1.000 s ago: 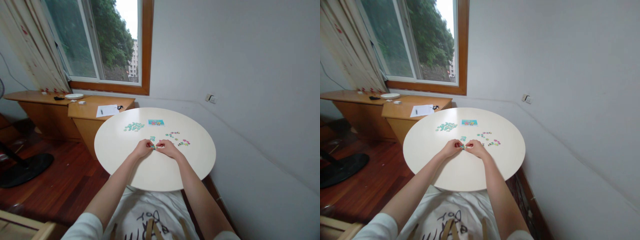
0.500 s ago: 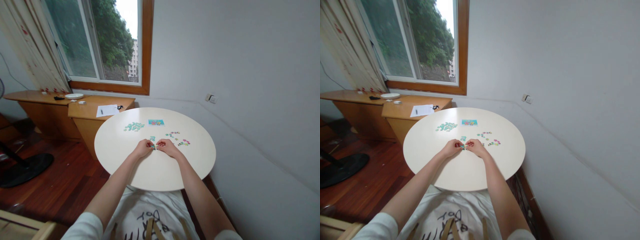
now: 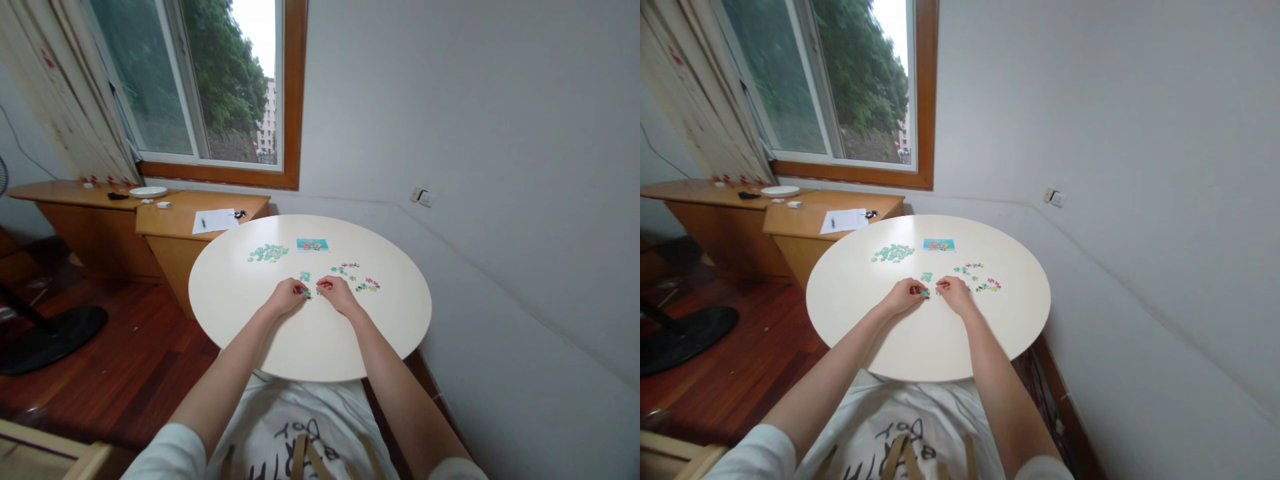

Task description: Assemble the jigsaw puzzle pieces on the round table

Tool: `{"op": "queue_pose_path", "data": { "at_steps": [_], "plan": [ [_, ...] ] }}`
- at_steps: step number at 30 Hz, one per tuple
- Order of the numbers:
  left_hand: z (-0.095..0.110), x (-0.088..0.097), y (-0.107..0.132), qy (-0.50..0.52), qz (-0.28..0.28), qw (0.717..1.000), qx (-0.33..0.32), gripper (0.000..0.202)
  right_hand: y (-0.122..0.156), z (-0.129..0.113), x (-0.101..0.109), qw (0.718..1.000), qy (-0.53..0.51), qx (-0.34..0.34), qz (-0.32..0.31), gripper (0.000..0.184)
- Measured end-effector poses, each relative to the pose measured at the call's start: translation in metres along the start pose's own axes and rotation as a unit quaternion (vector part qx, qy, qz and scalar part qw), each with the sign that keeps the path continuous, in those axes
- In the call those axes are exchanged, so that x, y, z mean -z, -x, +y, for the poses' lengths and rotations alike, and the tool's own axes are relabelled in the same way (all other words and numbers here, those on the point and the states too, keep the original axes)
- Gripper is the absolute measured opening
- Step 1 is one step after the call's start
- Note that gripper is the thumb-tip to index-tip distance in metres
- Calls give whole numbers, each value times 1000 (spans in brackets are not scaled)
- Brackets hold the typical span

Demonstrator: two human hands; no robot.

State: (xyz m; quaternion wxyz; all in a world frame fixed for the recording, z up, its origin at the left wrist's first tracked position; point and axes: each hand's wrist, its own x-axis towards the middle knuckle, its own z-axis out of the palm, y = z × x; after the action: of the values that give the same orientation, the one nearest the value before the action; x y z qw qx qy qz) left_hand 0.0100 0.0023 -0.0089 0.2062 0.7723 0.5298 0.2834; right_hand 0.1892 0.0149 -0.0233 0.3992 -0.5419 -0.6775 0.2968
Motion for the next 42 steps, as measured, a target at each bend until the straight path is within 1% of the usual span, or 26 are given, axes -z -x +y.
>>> {"op": "queue_pose_path", "data": {
  "at_steps": [12, 18, 20, 23, 25, 26, 28, 29, 32, 34, 38, 42],
  "plan": [
    [-1, 0, 0, 7, 0, 1000, -2, 21, 1, -2, 1, 1000, 10, 7, -1, 14],
    [-2, 0, 0, 3, -5, 1000, -5, 21, 2, -3, 2, 1000, 19, 23, 5, 13],
    [-3, -1, 0, 2, -3, 1000, -4, 21, 1, -2, 3, 999, 20, 30, 26, 12],
    [-3, -1, -1, 0, 2, 1000, -3, 20, -3, 2, 9, 995, 46, 19, 81, 14],
    [-2, 0, 0, -4, 4, 1000, -4, 18, -5, 6, 18, 988, 82, -11, 132, 17],
    [-2, 0, 0, -6, 6, 1000, -3, 18, -5, 7, 23, 981, 109, -36, 157, 20],
    [-1, 1, 0, -9, 9, 1000, -3, 16, -4, 9, 33, 962, 172, -92, 192, 26],
    [-2, 1, 0, -9, 10, 1000, -2, 16, -2, 8, 38, 950, 208, -117, 200, 27],
    [-2, 2, 0, -10, 16, 1000, 1, 15, 1, 5, 46, 926, 283, -162, 188, 29],
    [-3, 2, 0, -13, 20, 1000, 9, 15, 2, 3, 46, 925, 296, -165, 173, 30],
    [-2, 1, 0, -17, 26, 999, 19, 16, 1, 0, 36, 943, 278, -111, 146, 31],
    [1, 2, 0, -16, 31, 999, 20, 15, 2, -3, 23, 952, 281, -68, 97, 27]
  ]
}}
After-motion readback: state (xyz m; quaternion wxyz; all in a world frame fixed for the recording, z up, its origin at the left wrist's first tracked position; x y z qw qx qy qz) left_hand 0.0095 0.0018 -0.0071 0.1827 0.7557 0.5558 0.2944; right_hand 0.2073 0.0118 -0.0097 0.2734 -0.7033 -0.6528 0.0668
